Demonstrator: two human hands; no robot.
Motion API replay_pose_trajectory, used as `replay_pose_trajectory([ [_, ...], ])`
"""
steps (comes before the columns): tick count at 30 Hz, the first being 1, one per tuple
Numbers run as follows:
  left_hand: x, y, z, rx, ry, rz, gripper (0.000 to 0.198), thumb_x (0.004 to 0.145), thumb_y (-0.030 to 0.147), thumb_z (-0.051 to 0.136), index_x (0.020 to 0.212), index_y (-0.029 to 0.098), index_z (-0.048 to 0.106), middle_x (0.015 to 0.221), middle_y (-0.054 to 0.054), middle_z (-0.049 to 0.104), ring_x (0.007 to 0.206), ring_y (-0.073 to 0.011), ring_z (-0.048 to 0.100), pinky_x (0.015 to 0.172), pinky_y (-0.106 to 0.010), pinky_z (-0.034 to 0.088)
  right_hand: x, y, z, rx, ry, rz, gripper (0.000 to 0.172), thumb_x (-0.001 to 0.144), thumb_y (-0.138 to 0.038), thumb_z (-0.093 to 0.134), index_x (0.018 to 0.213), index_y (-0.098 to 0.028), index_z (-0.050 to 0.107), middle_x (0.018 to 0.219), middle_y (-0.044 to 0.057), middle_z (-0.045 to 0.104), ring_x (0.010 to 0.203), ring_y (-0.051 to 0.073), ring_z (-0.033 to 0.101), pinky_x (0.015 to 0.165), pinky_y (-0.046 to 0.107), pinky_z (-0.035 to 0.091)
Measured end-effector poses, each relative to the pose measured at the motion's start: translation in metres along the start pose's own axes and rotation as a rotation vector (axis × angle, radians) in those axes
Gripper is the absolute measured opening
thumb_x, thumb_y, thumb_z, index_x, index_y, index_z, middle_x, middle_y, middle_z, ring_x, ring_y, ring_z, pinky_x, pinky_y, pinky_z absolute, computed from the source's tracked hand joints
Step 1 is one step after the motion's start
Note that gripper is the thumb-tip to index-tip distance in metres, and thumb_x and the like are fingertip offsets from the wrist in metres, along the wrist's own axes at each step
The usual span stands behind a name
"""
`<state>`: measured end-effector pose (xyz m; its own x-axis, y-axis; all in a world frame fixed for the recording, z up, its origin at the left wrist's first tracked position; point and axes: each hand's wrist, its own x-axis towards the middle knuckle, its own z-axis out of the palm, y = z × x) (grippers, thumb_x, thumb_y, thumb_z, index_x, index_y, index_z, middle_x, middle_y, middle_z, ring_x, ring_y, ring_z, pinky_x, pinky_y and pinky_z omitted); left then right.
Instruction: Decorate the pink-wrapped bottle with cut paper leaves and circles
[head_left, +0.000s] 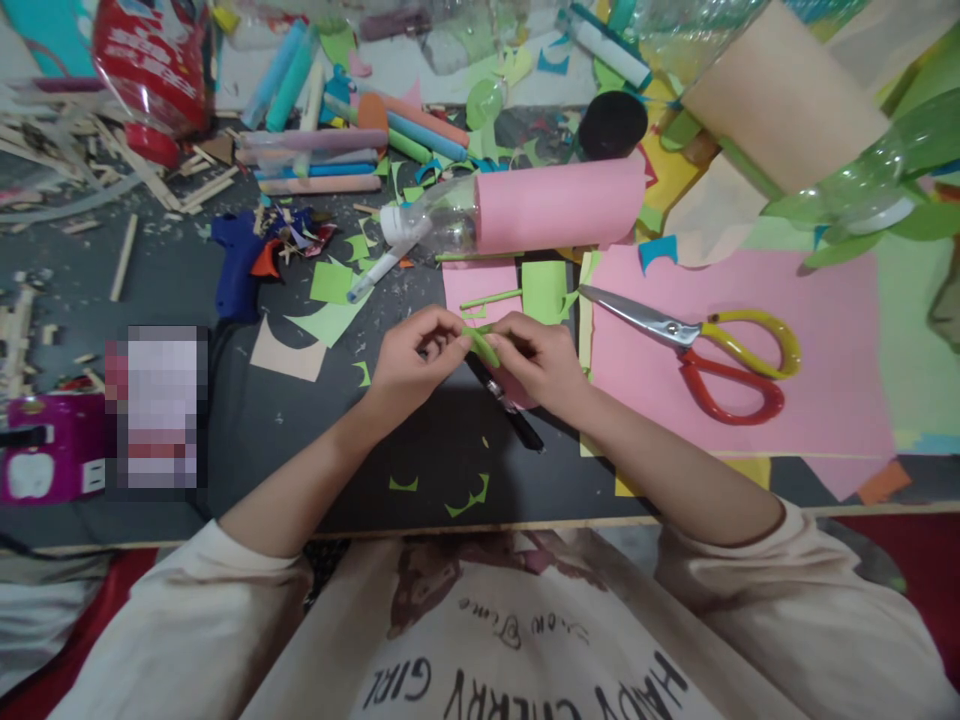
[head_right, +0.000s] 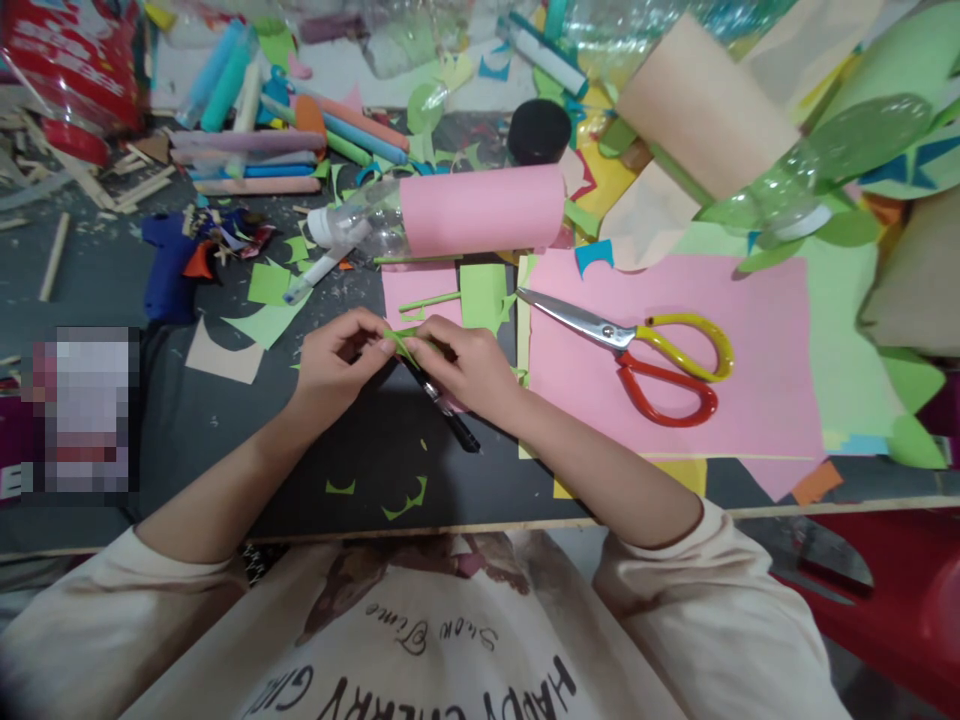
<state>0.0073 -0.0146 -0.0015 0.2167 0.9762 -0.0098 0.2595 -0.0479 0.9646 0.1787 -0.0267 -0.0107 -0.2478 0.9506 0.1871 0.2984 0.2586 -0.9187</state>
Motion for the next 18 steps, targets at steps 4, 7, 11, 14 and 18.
replay_pose_trajectory([
  [4, 0.0009, 0.0000, -0.0018, -0.086, 0.027, -0.025, 0.017, 0.074, 0.031, 0.065, 0.069, 0.019, 0.055, 0.058, 0.005, 0.053, 0.051, -0.0071, 0.045, 0.048, -0.019, 0.035, 0.0002, -0.0022, 0.0000, 0.163, 0.142, 0.079, 0.035, 0.094, -0.054, 0.045, 0.080, -0.023, 0.052, 0.054, -0.006, 0.046, 0.045, 0.009, 0.042, 0.047, 0.023, 0.033],
  [7, 0.0008, 0.0006, -0.0022, -0.109, 0.034, -0.025, 0.019, 0.076, 0.032, 0.067, 0.069, 0.019, 0.054, 0.056, 0.006, 0.051, 0.048, -0.0069, 0.046, 0.047, -0.020, 0.035, 0.0008, -0.0030, 0.0003, 0.186, 0.176, 0.080, 0.032, 0.093, -0.055, 0.047, 0.084, -0.025, 0.051, 0.053, -0.007, 0.043, 0.043, 0.009, 0.040, 0.046, 0.023, 0.032],
  [11, 0.0001, 0.0028, -0.0020, -0.113, 0.030, -0.031, 0.020, 0.076, 0.031, 0.068, 0.070, 0.019, 0.054, 0.056, 0.006, 0.052, 0.048, -0.0070, 0.047, 0.047, -0.020, 0.036, 0.0018, -0.0030, 0.0007, 0.162, 0.142, 0.008, 0.021, 0.091, -0.042, 0.055, 0.082, -0.023, 0.052, 0.054, -0.008, 0.043, 0.044, 0.008, 0.036, 0.045, 0.023, 0.030],
  [14, -0.0007, 0.0060, -0.0026, -0.111, 0.037, -0.047, 0.018, 0.077, 0.029, 0.067, 0.070, 0.019, 0.053, 0.054, 0.006, 0.049, 0.047, -0.0067, 0.044, 0.048, -0.020, 0.036, 0.0024, -0.0021, 0.0009, 0.087, 0.044, -0.007, 0.015, 0.087, -0.027, 0.054, 0.073, -0.021, 0.051, 0.055, -0.006, 0.045, 0.046, 0.008, 0.038, 0.046, 0.022, 0.030],
  [18, -0.0014, 0.0079, -0.0033, -0.086, 0.051, -0.032, 0.015, 0.076, 0.026, 0.066, 0.070, 0.019, 0.055, 0.058, 0.006, 0.049, 0.050, -0.0064, 0.043, 0.049, -0.019, 0.036, 0.0042, 0.0008, 0.0017, -0.066, -0.111, -0.151, 0.018, 0.083, -0.021, 0.055, 0.066, -0.020, 0.051, 0.057, -0.004, 0.051, 0.053, 0.010, 0.044, 0.056, 0.025, 0.035],
])
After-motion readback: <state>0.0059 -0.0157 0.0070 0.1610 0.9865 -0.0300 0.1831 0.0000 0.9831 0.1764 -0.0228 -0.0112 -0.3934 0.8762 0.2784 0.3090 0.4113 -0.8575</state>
